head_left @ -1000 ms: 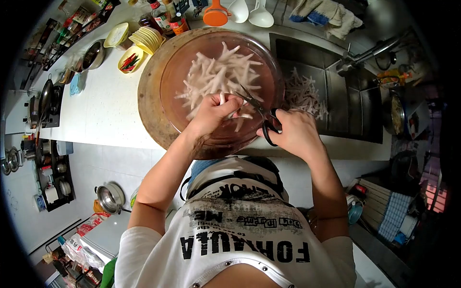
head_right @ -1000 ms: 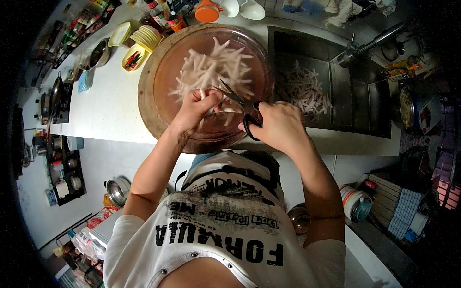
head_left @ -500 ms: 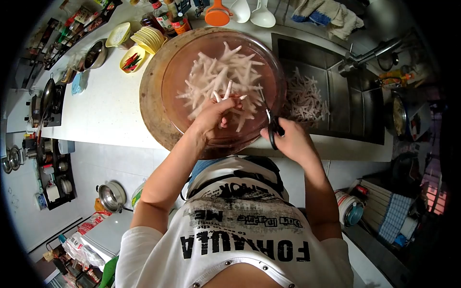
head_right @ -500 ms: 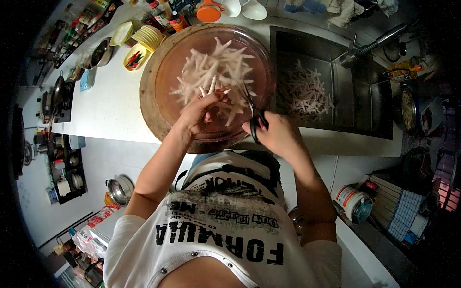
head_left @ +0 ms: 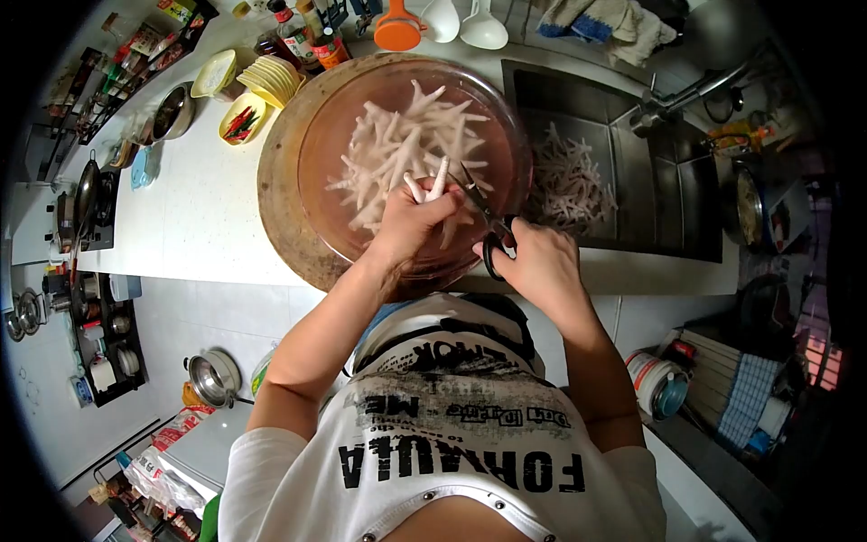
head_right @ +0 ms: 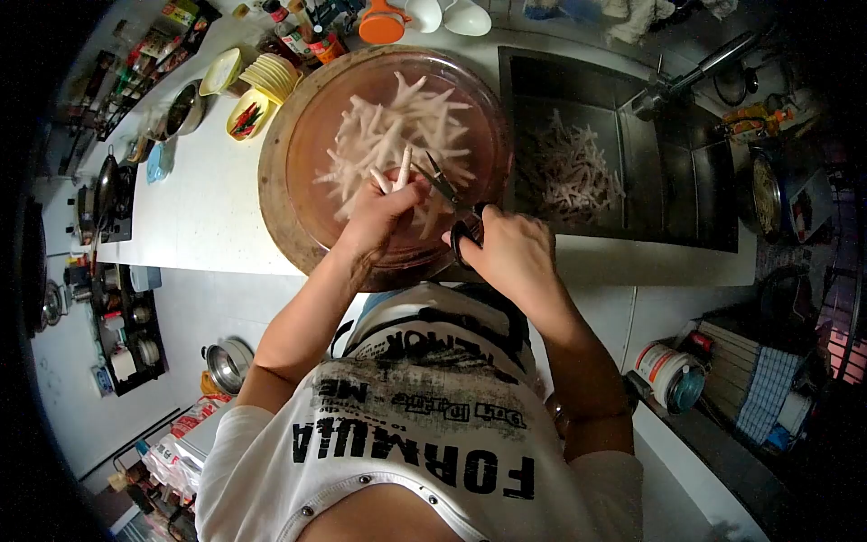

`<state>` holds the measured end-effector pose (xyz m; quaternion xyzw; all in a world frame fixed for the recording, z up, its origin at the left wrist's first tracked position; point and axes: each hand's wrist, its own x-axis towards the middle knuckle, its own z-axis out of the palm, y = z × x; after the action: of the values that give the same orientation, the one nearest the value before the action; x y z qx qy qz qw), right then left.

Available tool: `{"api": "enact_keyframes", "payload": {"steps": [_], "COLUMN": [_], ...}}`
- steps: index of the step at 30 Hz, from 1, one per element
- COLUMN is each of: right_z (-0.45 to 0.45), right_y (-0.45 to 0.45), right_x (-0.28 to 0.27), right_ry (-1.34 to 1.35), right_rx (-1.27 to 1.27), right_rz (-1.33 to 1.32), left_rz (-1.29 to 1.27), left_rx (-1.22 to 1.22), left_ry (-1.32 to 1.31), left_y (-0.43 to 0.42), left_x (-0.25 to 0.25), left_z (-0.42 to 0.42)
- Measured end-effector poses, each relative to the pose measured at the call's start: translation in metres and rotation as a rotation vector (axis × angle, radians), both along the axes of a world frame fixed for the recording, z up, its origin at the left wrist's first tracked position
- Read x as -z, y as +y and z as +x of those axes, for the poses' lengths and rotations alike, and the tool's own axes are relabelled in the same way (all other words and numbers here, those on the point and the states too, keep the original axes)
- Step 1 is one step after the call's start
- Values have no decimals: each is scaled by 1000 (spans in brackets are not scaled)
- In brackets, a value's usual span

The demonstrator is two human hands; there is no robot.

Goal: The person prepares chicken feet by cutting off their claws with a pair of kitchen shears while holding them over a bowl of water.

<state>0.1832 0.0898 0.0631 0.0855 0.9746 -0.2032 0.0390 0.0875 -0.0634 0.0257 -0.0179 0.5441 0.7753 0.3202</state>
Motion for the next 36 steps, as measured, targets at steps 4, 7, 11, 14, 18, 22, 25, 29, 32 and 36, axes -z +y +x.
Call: {"api": "enact_keyframes", "payload": {"steps": [4,7,11,14,18,22,25,29,32,36], "right_z": [3,5,8,11,19,27,35,56,63,58], "right_y": [4,6,7,11,25,47,66,93,95,83], "right_x": [1,3,6,14,37,35,14,5,11,19], "right_ry": [-15,-54,-83,-121,-215,-21,134,230,241,224], "right_rx": [-34,-49,-40,-16,217,458,542,656,698,628], "right_rz": [-29,-65,-94,-128,-502,-939,-982,-980,-1029,-1104], "left_rz": [-122,-164,-191,-271,-108,-110,-101,-687,-222,-1040], "left_rx": [43,70,108,101,106,329,420,733,782,704], "left_ry": [66,137,145,153,39,11,185,649,781,1712], "left_y": [-8,-10,-8,-4,8,45,51,12,-22,-4], "left_x": [-16,0,8,3,-12,-21,-50,-16,75,28], "left_z": [-7,-10,-10,-10,-11,-5,-9,-61,-62,-8]}}
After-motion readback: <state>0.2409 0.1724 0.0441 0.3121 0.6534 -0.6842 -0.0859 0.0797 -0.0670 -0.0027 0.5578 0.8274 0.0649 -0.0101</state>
